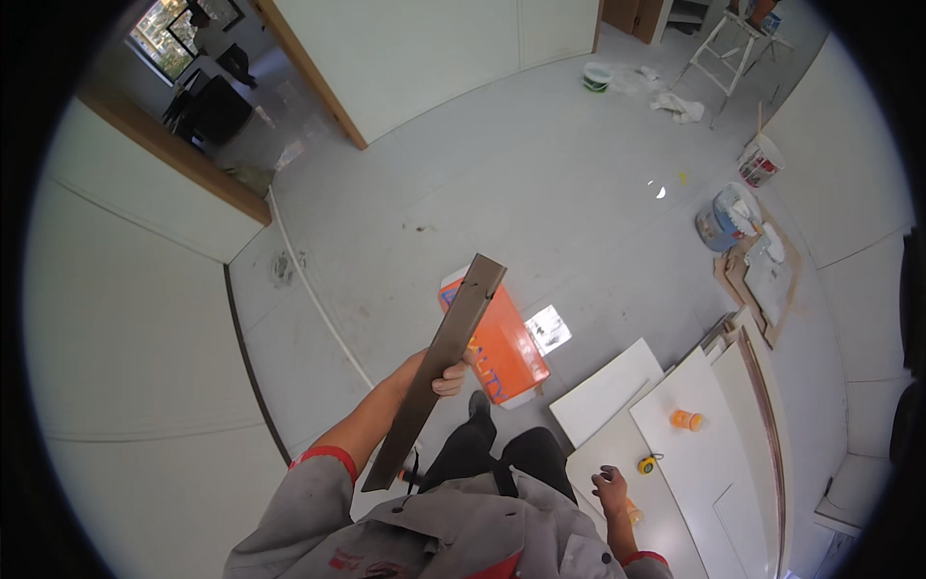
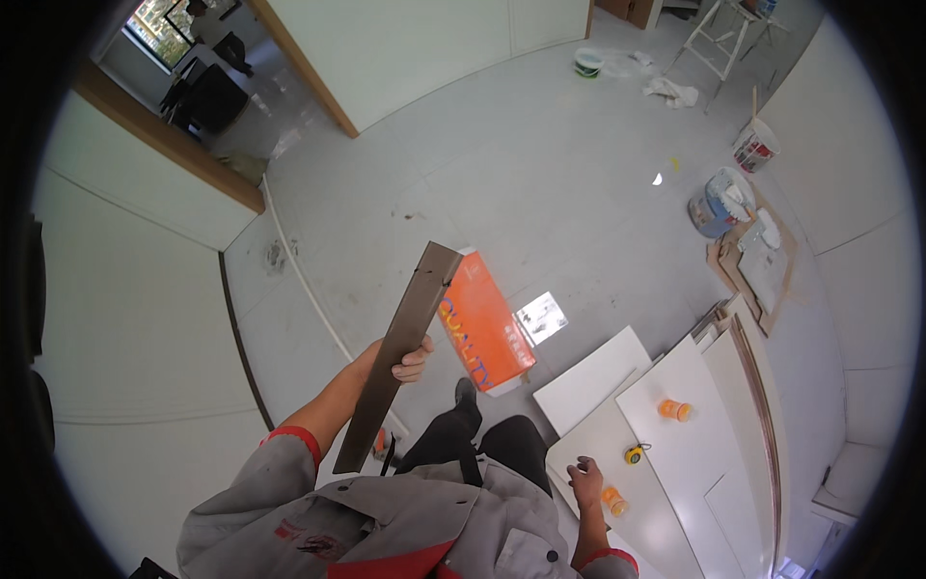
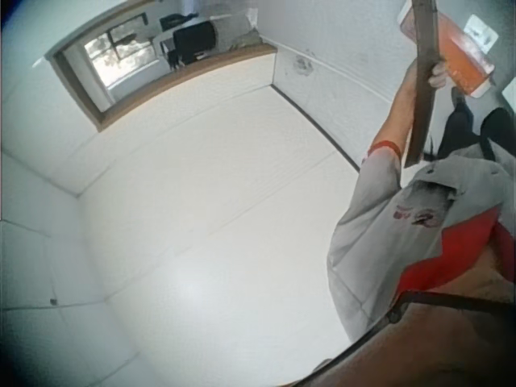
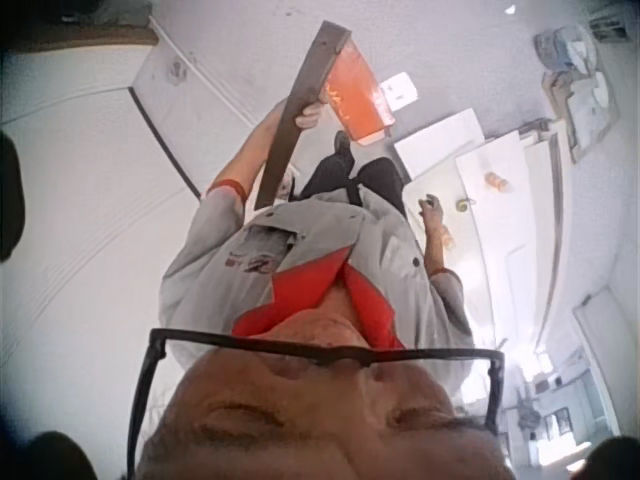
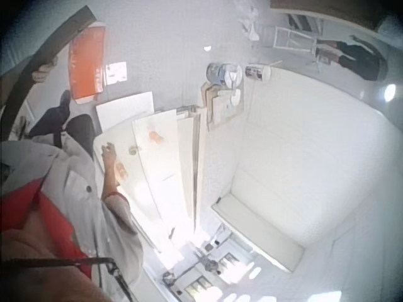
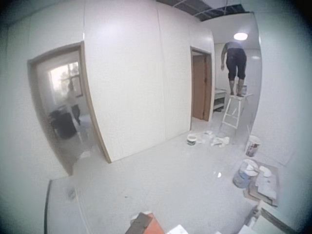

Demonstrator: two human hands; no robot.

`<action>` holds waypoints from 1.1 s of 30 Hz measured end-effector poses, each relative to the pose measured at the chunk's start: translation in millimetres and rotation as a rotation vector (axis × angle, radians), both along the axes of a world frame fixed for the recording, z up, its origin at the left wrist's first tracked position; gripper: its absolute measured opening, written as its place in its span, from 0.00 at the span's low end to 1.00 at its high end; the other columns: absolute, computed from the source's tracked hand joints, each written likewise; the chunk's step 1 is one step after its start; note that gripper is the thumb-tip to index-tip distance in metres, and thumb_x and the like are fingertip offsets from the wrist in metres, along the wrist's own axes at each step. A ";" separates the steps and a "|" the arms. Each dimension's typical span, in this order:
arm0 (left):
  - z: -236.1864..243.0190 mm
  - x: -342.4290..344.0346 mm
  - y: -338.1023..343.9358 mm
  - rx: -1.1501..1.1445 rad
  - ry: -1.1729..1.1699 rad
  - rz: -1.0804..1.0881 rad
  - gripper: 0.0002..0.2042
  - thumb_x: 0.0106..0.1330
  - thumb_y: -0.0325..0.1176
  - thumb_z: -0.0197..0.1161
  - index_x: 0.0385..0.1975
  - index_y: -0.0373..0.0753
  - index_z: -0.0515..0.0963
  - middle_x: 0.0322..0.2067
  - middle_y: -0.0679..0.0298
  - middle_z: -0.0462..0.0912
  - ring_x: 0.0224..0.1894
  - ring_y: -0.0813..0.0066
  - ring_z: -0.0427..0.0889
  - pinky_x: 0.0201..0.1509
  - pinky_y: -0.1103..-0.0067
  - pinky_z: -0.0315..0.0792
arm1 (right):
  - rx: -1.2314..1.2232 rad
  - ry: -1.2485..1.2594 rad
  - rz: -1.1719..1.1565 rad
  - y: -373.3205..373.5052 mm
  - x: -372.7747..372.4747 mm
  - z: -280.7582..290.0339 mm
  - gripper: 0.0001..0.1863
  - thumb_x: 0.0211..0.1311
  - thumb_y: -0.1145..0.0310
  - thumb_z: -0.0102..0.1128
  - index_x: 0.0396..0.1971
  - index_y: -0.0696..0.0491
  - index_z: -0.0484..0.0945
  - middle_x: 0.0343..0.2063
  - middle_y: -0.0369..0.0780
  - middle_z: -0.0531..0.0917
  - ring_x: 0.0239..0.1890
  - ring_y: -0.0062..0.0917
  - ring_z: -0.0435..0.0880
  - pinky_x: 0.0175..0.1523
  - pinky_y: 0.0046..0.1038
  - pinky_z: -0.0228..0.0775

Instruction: The person cuts a metal strip with an angle grinder, cleans it with a cloth, applies sealant with a caulking gun, and installs the strip along the base of a wall.

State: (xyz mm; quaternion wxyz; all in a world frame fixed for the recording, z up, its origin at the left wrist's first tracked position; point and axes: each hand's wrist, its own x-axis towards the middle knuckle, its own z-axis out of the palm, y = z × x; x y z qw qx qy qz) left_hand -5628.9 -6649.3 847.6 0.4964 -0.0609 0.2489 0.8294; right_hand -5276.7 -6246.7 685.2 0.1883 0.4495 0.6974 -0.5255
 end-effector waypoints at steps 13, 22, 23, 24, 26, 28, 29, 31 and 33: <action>10.2 -295.2 183.8 0.202 0.075 -0.246 0.13 0.76 0.34 0.48 0.50 0.33 0.75 0.22 0.67 0.73 0.15 0.82 0.66 0.18 0.84 0.60 | -0.525 0.681 0.515 -85.4 -492.1 163.8 0.22 0.70 0.62 0.62 0.55 0.62 0.75 0.50 0.42 0.83 0.51 0.23 0.83 0.58 0.25 0.73; 87.2 -517.3 415.9 -0.323 0.157 -0.031 0.22 0.78 0.46 0.49 0.55 0.31 0.74 0.37 0.56 0.83 0.37 0.69 0.84 0.37 0.78 0.79 | -0.757 0.587 0.198 108.4 -724.0 189.1 0.17 0.73 0.60 0.58 0.49 0.58 0.81 0.35 0.33 0.83 0.38 0.16 0.80 0.46 0.23 0.75; 92.2 -539.9 436.3 -0.271 0.117 0.016 0.23 0.78 0.47 0.50 0.55 0.31 0.74 0.39 0.55 0.84 0.40 0.69 0.85 0.40 0.78 0.80 | -0.736 0.589 0.168 131.9 -744.7 192.6 0.17 0.73 0.60 0.58 0.49 0.58 0.81 0.35 0.33 0.84 0.38 0.16 0.80 0.45 0.23 0.75; 91.2 -565.5 449.1 -0.298 0.232 -0.009 0.21 0.77 0.46 0.52 0.54 0.32 0.75 0.39 0.56 0.84 0.41 0.69 0.85 0.40 0.77 0.80 | -0.720 0.590 0.153 148.5 -767.8 198.5 0.17 0.73 0.60 0.58 0.49 0.58 0.81 0.35 0.33 0.84 0.38 0.15 0.80 0.45 0.22 0.75; 77.7 -622.2 476.8 -0.348 0.461 -0.053 0.19 0.75 0.44 0.57 0.53 0.33 0.77 0.39 0.56 0.84 0.42 0.69 0.86 0.41 0.76 0.81 | -0.685 0.589 0.129 183.6 -819.5 206.5 0.17 0.73 0.61 0.58 0.49 0.59 0.80 0.36 0.33 0.84 0.38 0.15 0.80 0.45 0.22 0.75; 78.1 -672.6 522.8 -0.486 0.517 -0.126 0.16 0.73 0.40 0.60 0.50 0.33 0.78 0.37 0.59 0.84 0.41 0.71 0.85 0.41 0.76 0.80 | -0.604 0.579 0.172 223.9 -868.4 202.5 0.17 0.72 0.61 0.59 0.49 0.59 0.80 0.36 0.34 0.84 0.37 0.16 0.81 0.45 0.22 0.75; 76.6 -698.4 545.1 -0.556 0.544 -0.164 0.14 0.72 0.38 0.62 0.49 0.33 0.79 0.37 0.60 0.84 0.40 0.72 0.85 0.41 0.76 0.80 | -0.566 0.571 0.193 244.9 -893.5 198.8 0.17 0.72 0.61 0.59 0.49 0.60 0.80 0.35 0.35 0.84 0.37 0.16 0.81 0.45 0.23 0.75; 73.1 -756.4 586.8 -0.615 0.551 -0.141 0.13 0.71 0.36 0.63 0.46 0.33 0.80 0.35 0.62 0.84 0.39 0.75 0.84 0.40 0.77 0.79 | -0.478 0.610 0.365 300.1 -950.0 185.5 0.17 0.71 0.61 0.60 0.49 0.59 0.80 0.35 0.37 0.84 0.36 0.17 0.81 0.45 0.24 0.75; 59.3 -817.4 623.6 -0.669 0.596 -0.132 0.11 0.71 0.34 0.63 0.43 0.32 0.81 0.35 0.64 0.84 0.37 0.77 0.82 0.39 0.78 0.77 | -0.431 0.564 0.452 369.1 -1005.2 180.0 0.18 0.70 0.60 0.61 0.50 0.57 0.80 0.35 0.39 0.84 0.35 0.21 0.82 0.44 0.26 0.75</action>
